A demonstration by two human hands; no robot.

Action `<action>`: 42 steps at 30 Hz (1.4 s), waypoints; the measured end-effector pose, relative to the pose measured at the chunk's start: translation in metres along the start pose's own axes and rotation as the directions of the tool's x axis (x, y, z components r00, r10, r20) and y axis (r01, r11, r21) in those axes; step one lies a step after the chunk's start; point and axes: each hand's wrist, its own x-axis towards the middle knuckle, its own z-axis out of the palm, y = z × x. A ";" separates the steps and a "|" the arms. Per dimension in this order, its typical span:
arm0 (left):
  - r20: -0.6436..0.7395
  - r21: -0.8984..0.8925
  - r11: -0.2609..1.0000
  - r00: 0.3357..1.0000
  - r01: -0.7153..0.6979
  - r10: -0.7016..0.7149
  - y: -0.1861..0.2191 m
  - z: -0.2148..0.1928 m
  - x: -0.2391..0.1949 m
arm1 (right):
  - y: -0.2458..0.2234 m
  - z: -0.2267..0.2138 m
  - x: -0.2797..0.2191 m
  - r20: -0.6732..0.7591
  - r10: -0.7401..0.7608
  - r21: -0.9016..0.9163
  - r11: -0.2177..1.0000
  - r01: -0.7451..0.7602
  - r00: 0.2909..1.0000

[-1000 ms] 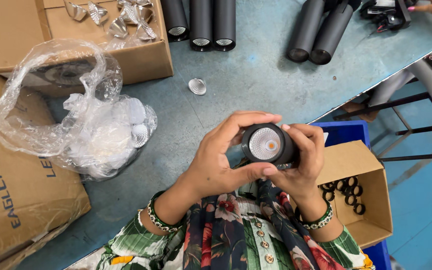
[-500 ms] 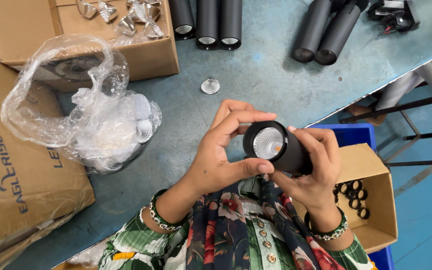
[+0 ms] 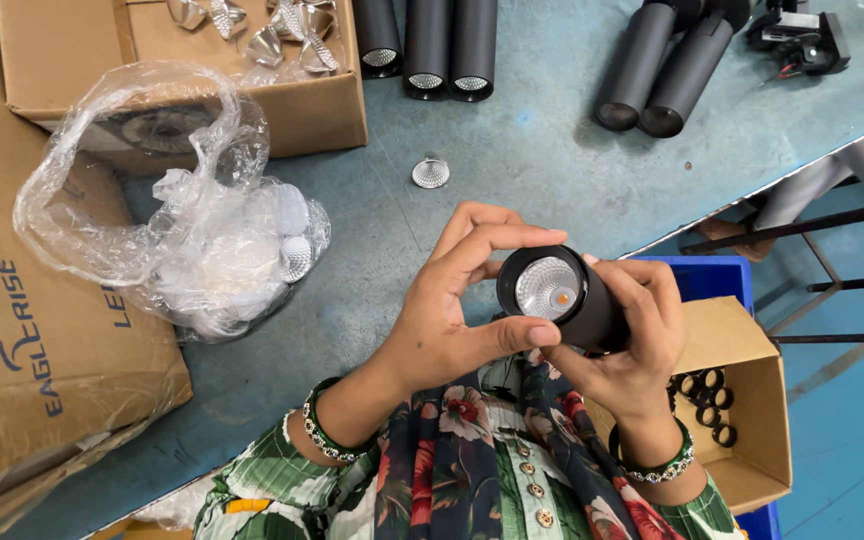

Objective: The person assembles a lighting fixture by inserting a silver reflector into the black housing, pressing it into place, and then attaching a black circular retaining ring onto the end of the housing.

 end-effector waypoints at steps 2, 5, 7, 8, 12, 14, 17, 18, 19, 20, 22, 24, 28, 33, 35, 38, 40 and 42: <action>-0.015 -0.007 1.000 1.000 -0.001 0.001 0.000 0.002 -0.001 | 0.000 0.000 -0.001 -0.004 0.002 -0.005 1.000 -0.002 1.000; -0.021 -0.042 0.999 1.000 -0.004 0.003 -0.002 0.004 -0.001 | 0.000 0.001 -0.002 -0.020 -0.001 -0.017 1.000 0.001 1.000; -0.023 -0.069 0.998 1.000 0.009 -0.010 -0.003 0.005 -0.002 | 0.001 0.002 -0.002 -0.028 -0.006 -0.027 1.000 0.005 1.000; -0.019 -0.079 0.997 1.000 0.005 -0.006 -0.004 0.005 -0.001 | 0.001 0.002 -0.002 -0.028 -0.009 -0.026 1.000 0.009 1.000; -0.003 -0.137 0.991 1.000 0.006 -0.007 -0.008 0.007 -0.001 | 0.004 0.001 -0.003 -0.028 -0.016 -0.032 0.999 0.015 0.999; -0.006 -0.165 0.986 1.000 0.008 -0.009 -0.009 0.008 -0.002 | 0.006 0.002 -0.003 -0.033 -0.027 -0.029 0.999 0.026 0.999; -0.023 -0.181 0.983 1.000 0.000 -0.005 -0.011 0.012 -0.002 | 0.010 0.007 -0.004 -0.049 -0.035 0.019 0.999 0.036 0.998; -0.026 -0.177 0.984 1.000 -0.006 0.002 -0.012 0.013 -0.001 | 0.011 0.009 -0.005 -0.056 -0.023 0.053 0.998 0.026 0.998; -0.026 -0.144 0.989 1.000 -0.012 0.008 -0.013 0.012 -0.001 | 0.012 0.013 -0.006 -0.062 -0.009 0.086 0.996 0.015 0.998; -0.027 -0.111 0.994 1.000 -0.017 0.014 -0.014 0.010 -0.001 | 0.015 0.015 -0.007 -0.065 -0.014 0.065 0.998 0.018 0.998; -0.024 -0.022 1.000 1.000 -0.019 0.018 -0.016 0.005 0.000 | 0.019 0.020 -0.007 -0.067 -0.021 0.023 0.999 0.023 0.998; -0.018 0.005 1.000 1.000 -0.016 0.016 -0.020 0.000 0.002 | 0.023 0.028 -0.008 -0.068 -0.009 0.066 0.998 0.014 0.998; -0.022 -0.005 1.000 1.000 -0.006 0.006 -0.024 -0.004 0.005 | 0.029 0.043 -0.009 -0.063 0.019 0.125 0.992 -0.011 0.998; -0.067 0.225 0.968 0.990 -0.110 0.128 -0.020 0.000 0.008 | 0.033 0.070 -0.009 -0.046 0.077 0.353 0.934 -0.056 0.996; -0.080 0.338 0.933 0.984 -0.124 0.159 -0.019 0.005 0.011 | 0.035 0.077 -0.011 0.002 0.190 0.422 0.890 -0.173 0.982; -0.104 0.378 0.922 0.986 -0.083 0.132 -0.018 0.010 0.017 | 0.037 0.080 -0.011 0.157 0.378 0.465 0.787 -0.406 0.912; -0.119 0.426 0.901 0.982 -0.080 0.144 -0.017 0.012 0.019 | 0.041 0.067 -0.005 0.221 0.367 0.399 0.811 -0.428 0.903; -0.135 0.427 0.901 0.979 -0.082 0.153 -0.016 0.013 0.022 | 0.048 0.033 0.008 0.183 0.022 0.299 0.951 -0.077 0.983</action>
